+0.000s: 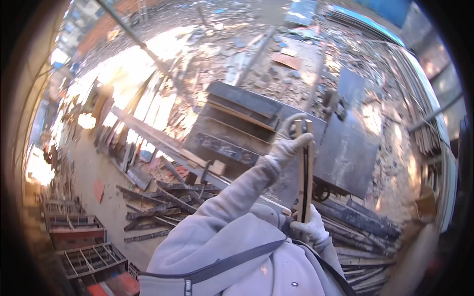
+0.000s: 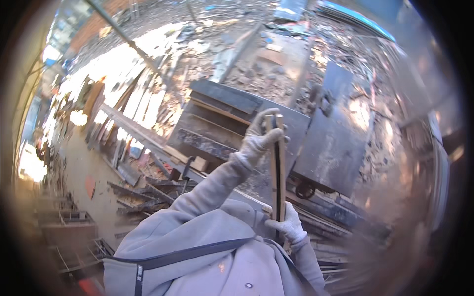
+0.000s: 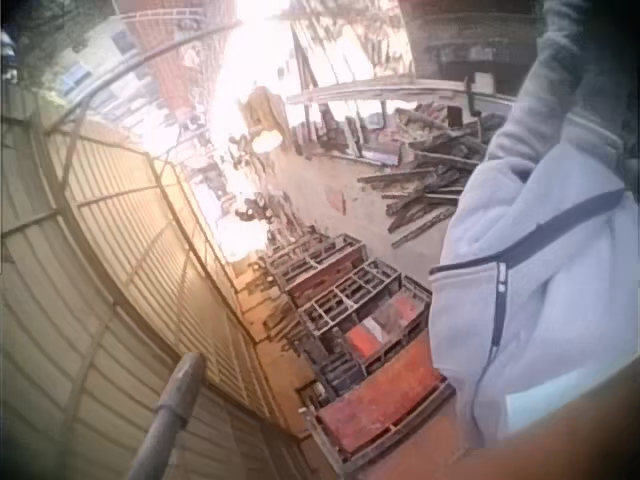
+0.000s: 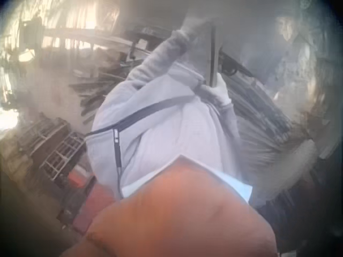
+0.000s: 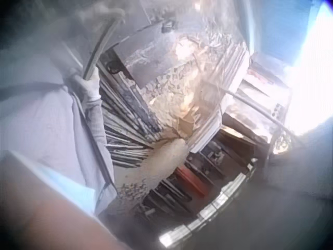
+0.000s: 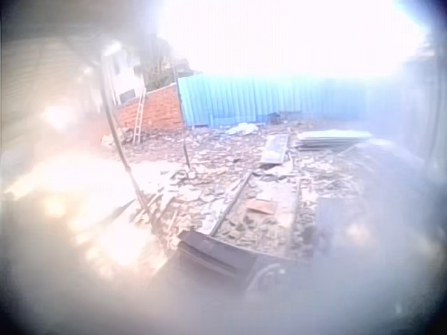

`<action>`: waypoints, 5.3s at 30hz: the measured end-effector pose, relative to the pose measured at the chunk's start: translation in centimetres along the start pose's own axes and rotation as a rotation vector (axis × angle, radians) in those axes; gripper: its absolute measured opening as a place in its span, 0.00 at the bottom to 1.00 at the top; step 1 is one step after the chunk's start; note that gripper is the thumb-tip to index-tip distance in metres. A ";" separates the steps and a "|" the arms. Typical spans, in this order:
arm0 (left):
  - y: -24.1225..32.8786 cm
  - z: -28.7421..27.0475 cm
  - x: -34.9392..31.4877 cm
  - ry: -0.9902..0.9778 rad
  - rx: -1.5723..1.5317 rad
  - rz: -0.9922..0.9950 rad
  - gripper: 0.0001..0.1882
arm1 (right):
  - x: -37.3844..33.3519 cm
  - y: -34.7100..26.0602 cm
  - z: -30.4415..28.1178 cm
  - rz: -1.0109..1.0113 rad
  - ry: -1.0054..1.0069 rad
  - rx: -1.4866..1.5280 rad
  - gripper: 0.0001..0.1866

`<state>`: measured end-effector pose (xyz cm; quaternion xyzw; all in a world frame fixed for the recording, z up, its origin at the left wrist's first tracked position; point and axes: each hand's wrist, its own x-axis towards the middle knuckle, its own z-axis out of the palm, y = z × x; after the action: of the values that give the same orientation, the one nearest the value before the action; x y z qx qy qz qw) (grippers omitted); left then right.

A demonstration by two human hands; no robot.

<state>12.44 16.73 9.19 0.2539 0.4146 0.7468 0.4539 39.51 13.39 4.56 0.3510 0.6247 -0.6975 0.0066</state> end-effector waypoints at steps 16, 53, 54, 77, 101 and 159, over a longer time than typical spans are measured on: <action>-3.9 1.6 3.6 -0.088 0.071 0.006 0.32 | -2.3 2.4 -2.0 -0.050 0.174 0.143 0.40; -8.8 5.8 -1.8 -0.003 -0.084 -0.484 0.19 | -1.4 0.6 -1.4 0.096 0.545 -0.324 0.47; -8.6 6.1 -2.1 0.022 -0.068 -0.481 0.18 | -1.4 0.8 -1.4 0.092 0.543 -0.318 0.49; -7.3 8.7 -3.6 -0.072 -0.081 -0.490 0.12 | -3.0 1.8 -1.4 0.131 0.593 -0.316 0.53; -13.5 6.7 -0.6 0.029 -0.279 -0.850 0.12 | -2.0 3.0 -2.3 0.232 0.649 -0.328 0.43; -26.6 2.7 11.1 -0.104 -0.270 -0.908 0.52 | 7.1 9.3 -15.5 0.162 0.363 0.351 0.27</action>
<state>21.81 34.11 -11.96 0.0229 0.3597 0.5062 0.7834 45.80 28.02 -6.67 0.5149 0.4551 -0.7180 -0.1108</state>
